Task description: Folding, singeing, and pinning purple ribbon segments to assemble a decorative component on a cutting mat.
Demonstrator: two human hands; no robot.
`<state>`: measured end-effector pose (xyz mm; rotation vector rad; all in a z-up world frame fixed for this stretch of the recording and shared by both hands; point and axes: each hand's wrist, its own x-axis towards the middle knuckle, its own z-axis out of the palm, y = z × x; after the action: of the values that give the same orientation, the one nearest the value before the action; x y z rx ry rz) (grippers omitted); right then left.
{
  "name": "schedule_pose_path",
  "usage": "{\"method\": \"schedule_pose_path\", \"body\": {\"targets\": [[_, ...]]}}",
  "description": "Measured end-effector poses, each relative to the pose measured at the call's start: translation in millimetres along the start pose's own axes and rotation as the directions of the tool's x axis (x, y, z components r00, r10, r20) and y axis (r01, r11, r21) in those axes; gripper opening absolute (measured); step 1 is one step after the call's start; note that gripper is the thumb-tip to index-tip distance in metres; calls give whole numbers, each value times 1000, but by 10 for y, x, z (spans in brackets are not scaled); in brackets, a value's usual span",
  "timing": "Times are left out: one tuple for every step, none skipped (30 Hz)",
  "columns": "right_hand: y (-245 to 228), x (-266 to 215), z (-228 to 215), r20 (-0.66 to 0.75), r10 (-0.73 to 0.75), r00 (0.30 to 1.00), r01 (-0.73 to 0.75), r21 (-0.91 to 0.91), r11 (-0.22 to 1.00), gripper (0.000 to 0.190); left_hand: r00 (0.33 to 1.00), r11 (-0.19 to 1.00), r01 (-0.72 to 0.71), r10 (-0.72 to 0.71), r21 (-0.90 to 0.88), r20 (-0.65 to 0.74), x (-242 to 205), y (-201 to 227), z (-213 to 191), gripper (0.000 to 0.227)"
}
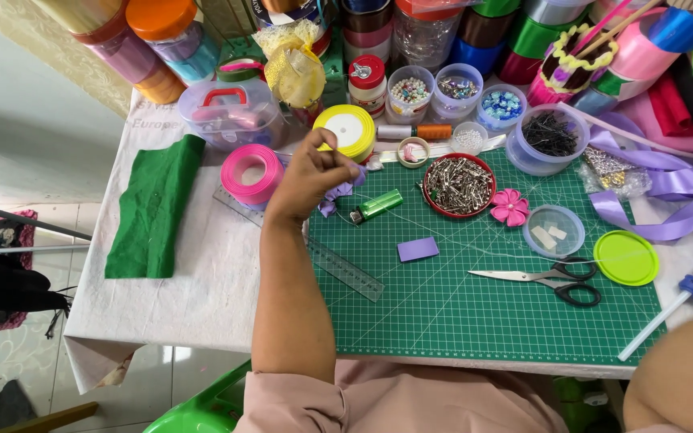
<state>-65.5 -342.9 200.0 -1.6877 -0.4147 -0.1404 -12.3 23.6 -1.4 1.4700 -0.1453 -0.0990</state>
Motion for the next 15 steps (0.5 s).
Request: {"method": "schedule_pose_path", "body": {"targets": [[68,22,111,-1,2,1000,-2,-26,1000,36,998,985,-49,41,-168,-49,-2,48,-16,43],[113,54,219,-2,5,1000,-5,-52,999,38,992,939,-104,74,-329,-103,-3,96,-32,41],[395,102,447,-4,4,1000,-4,-53,999,38,992,939,-104,75,-329,-101,39,29,-74,41],[677,152,676,81,201,976,-210,123,970,14,964,910,-205,125,-361,-234,81,-36,-119,43],[956,205,909,190,374,908,-415,273,868,24,916,873,-306,163,-379,-365,120,-99,-167,45],[1162,217,1105,189,374,908,-414,274,868,24,917,873,-307,164,-379,-364,143,-99,-188,45],[1368,230,1310,225,348,910,-361,18,932,23,868,835,-348,114,-427,-484,158,-98,-217,44],[1574,243,1518,265,332,905,-273,-236,933,22,804,791,-395,53,-466,-592,172,-97,-248,43],[1812,303,1645,266,330,906,-271,-234,934,22,803,792,-397,55,-464,-593,185,-117,-253,43],[2048,364,1774,258,311,915,-166,-460,872,21,764,789,-407,18,-459,-645,200,-135,-260,42],[2284,428,1908,255,290,922,-54,-657,752,22,720,787,-418,-19,-455,-694,214,-154,-270,42],[2213,438,1983,256,288,923,-53,-655,754,22,719,788,-419,-17,-452,-695,235,-182,-274,42],[2145,439,2052,273,304,913,-31,-695,718,24,686,826,-397,-22,-400,-727,254,-217,-272,43],[2080,439,2121,288,321,902,-9,-732,681,27,653,861,-372,-23,-347,-757,274,-255,-271,45],[2196,427,2169,289,322,902,-8,-732,681,27,652,861,-371,-24,-347,-758,259,-216,-243,45]]}}
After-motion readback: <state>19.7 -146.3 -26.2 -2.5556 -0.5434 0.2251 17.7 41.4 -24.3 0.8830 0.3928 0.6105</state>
